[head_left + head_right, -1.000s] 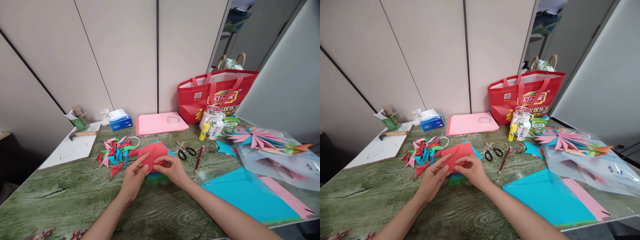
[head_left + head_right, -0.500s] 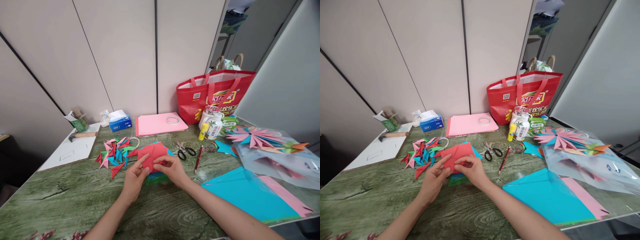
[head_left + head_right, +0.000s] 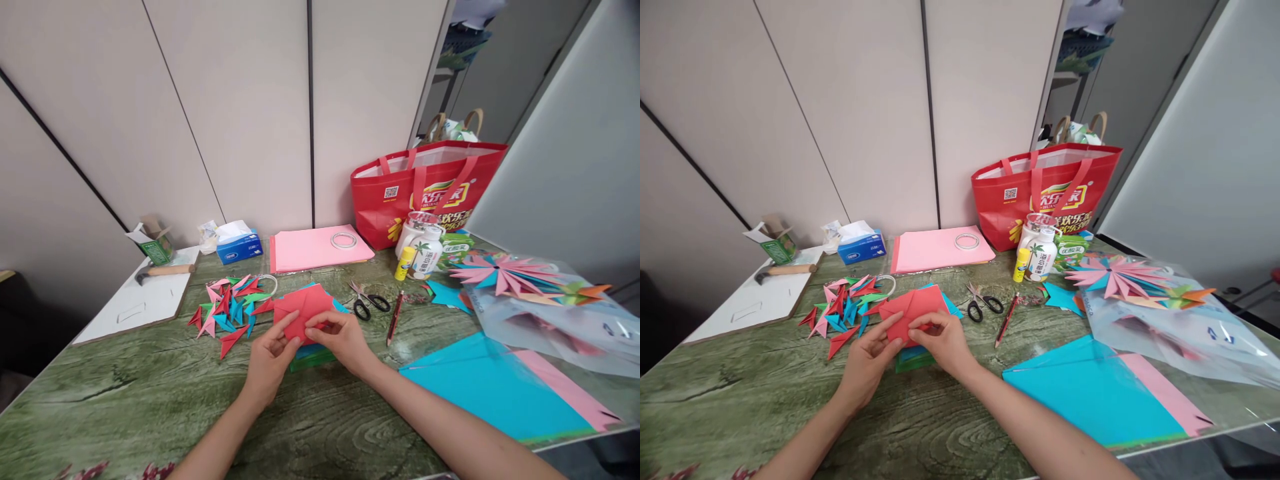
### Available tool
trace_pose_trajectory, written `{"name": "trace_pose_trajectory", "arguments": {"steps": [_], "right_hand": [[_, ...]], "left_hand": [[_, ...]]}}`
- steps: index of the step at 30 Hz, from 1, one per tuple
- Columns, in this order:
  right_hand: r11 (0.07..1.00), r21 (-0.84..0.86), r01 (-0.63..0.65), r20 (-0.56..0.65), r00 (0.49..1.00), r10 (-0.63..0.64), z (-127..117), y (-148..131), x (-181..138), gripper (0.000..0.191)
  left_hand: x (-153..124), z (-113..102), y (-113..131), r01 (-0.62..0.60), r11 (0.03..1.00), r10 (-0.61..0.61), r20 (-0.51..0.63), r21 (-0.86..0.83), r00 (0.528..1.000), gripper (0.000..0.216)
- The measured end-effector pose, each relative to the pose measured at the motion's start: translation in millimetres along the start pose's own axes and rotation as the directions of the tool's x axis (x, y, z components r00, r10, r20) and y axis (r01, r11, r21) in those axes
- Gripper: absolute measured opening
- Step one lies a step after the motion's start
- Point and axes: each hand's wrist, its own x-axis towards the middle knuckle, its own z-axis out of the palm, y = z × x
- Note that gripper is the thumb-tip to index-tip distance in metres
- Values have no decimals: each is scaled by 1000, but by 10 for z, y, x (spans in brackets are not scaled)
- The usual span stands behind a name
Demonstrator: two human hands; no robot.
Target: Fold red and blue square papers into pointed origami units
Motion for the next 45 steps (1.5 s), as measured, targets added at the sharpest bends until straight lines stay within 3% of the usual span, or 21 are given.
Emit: {"name": "trace_pose_trajectory", "arguments": {"steps": [9, 17, 20, 27, 34, 45], "right_hand": [[990, -122, 69, 8, 998, -69, 4, 7, -9, 15], [990, -123, 62, 29, 998, -59, -13, 47, 25, 9], [998, -51, 37, 47, 998, -34, -39, 57, 61, 12], [933, 332, -135, 93, 990, 110, -86, 31, 123, 8], [953, 267, -143, 154, 982, 105, -132, 37, 130, 23], [940, 304, -154, 112, 986, 126, -106, 38, 123, 11]], "left_hand": [[1, 8, -35, -3, 997, 6, -36, 78, 999, 51], [12, -2, -9, 8, 1000, -8, -22, 8, 1000, 51], [31, -19, 1, 25, 999, -26, -17, -37, 1000, 53], [63, -60, 67, 54, 993, -53, 13, -108, 999, 53], [95, -117, 87, 28, 998, -26, 37, -59, 999, 53], [108, -128, 72, 31, 997, -28, 47, -66, 999, 52]]}}
